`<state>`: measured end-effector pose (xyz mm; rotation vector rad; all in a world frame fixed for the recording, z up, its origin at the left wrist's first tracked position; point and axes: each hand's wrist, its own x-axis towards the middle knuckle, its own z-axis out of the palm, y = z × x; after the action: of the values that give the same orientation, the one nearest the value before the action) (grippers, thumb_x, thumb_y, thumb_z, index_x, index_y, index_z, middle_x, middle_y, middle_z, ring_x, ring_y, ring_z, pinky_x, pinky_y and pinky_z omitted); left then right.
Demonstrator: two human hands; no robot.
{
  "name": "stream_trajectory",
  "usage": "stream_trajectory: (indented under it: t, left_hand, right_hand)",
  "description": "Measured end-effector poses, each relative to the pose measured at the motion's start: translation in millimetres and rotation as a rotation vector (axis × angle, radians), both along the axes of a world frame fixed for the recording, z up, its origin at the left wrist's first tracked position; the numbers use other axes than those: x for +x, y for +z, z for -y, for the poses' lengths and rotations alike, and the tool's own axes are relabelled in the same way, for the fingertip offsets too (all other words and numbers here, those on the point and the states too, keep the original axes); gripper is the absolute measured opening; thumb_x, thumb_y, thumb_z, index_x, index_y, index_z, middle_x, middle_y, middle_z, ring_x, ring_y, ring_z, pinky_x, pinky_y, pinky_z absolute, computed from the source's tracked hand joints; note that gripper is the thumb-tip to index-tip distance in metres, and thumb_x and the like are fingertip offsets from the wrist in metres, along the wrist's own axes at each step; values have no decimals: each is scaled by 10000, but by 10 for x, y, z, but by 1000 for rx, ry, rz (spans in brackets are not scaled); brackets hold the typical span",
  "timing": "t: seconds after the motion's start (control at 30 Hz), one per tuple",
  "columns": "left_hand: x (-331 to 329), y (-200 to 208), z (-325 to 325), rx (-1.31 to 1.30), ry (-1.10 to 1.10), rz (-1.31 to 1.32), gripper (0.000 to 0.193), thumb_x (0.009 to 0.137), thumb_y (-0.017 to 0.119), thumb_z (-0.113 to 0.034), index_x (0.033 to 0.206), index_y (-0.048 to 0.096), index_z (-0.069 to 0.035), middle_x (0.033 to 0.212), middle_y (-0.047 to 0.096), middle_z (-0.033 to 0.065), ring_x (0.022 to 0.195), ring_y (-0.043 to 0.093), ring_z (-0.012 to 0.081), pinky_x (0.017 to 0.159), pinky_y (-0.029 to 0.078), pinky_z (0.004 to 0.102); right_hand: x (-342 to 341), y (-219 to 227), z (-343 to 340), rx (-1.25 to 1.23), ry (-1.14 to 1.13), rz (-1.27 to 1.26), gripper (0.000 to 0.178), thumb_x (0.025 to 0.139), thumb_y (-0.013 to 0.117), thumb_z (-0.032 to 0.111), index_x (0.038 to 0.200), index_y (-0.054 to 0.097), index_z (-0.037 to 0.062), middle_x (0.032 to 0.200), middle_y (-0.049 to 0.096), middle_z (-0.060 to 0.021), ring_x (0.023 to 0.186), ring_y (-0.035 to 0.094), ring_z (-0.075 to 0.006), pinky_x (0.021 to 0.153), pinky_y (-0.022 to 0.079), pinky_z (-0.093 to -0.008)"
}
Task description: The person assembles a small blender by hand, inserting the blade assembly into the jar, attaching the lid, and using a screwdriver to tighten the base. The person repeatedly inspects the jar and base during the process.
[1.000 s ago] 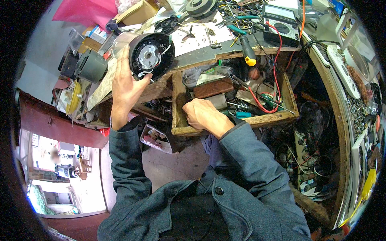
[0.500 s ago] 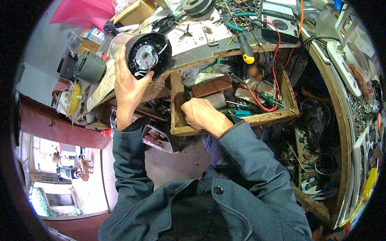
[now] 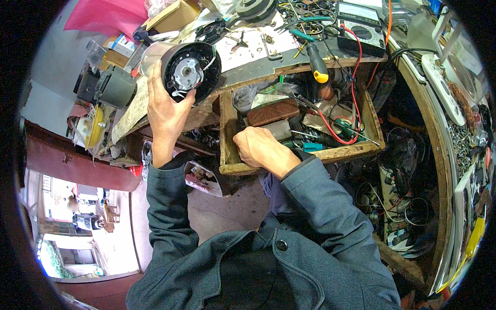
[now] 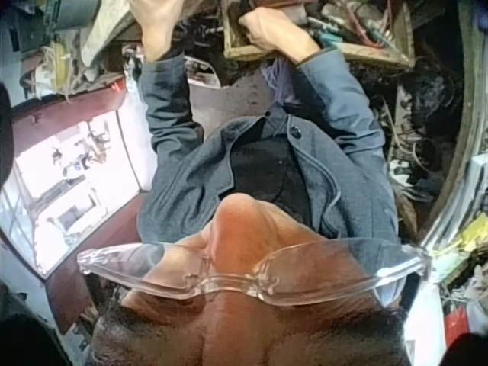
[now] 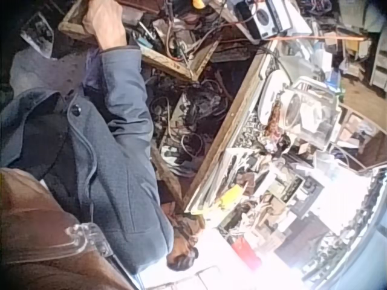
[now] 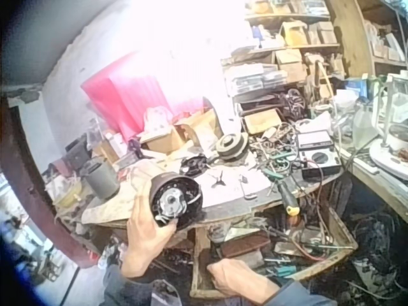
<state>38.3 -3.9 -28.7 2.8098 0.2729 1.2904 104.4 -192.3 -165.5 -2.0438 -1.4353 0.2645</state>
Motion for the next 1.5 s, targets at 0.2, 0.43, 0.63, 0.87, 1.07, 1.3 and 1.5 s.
stream_trajectory:
  t: [0.2, 0.43, 0.63, 0.87, 1.07, 1.3, 1.5]
  left_hand:
    - [25, -25, 9, 8, 56, 52, 841, 795, 822, -139, 1527, 423, -22, 1434, 568, 265, 1311, 578, 440, 1077, 497, 477]
    - [78, -16, 90, 72, 243, 55, 742, 810, 801, -105, 1476, 484, -21, 1336, 639, 255, 1206, 653, 415, 993, 549, 470]
    - [124, -26, 51, 142, 217, 86, 685, 811, 785, -100, 1430, 518, 22, 1313, 654, 259, 1182, 664, 416, 984, 557, 465]
    - [145, -11, 9, 147, 190, 61, 658, 831, 755, -93, 1428, 518, 50, 1354, 634, 276, 1213, 653, 428, 1006, 552, 467]
    - [100, -12, -9, 126, 163, 51, 657, 839, 753, -95, 1429, 515, 66, 1347, 631, 299, 1194, 657, 455, 1004, 553, 479]
    - [39, 59, -8, -8, 80, 21, 644, 879, 747, -95, 1472, 503, -34, 1291, 668, 290, 1129, 686, 443, 945, 557, 474]
    - [25, -35, -68, 302, -17, 232, 522, 884, 790, -55, 1369, 605, -117, 1312, 691, 186, 1138, 702, 378, 937, 571, 434]
  right_hand:
    - [1, -9, 0, 7, -4, 5, 162, 836, 650, 139, 855, 707, -12, 829, 694, -281, 842, 699, -477, 723, 547, -545]
    - [10, -37, -10, 5, 3, 19, 172, 847, 649, 153, 859, 693, -13, 829, 692, -275, 839, 692, -478, 721, 540, -548]
    - [1, -78, -20, 54, -4, 40, 135, 802, 648, 112, 817, 704, -9, 828, 705, -265, 838, 711, -459, 714, 558, -533]
    - [-14, -50, -9, 77, -20, 50, 113, 788, 645, 89, 775, 696, -11, 806, 702, -269, 810, 717, -450, 699, 564, -523]
    - [-4, -56, -2, 46, -3, 24, 151, 818, 643, 129, 843, 693, -12, 826, 691, -275, 852, 690, -478, 733, 540, -549]
    - [9, -93, -32, 20, -13, 21, 159, 828, 649, 137, 847, 695, -14, 823, 689, -277, 849, 689, -481, 731, 541, -553]
    - [14, -94, -24, 30, -8, 6, 165, 838, 649, 141, 843, 694, -18, 819, 687, -279, 841, 690, -480, 723, 542, -550]
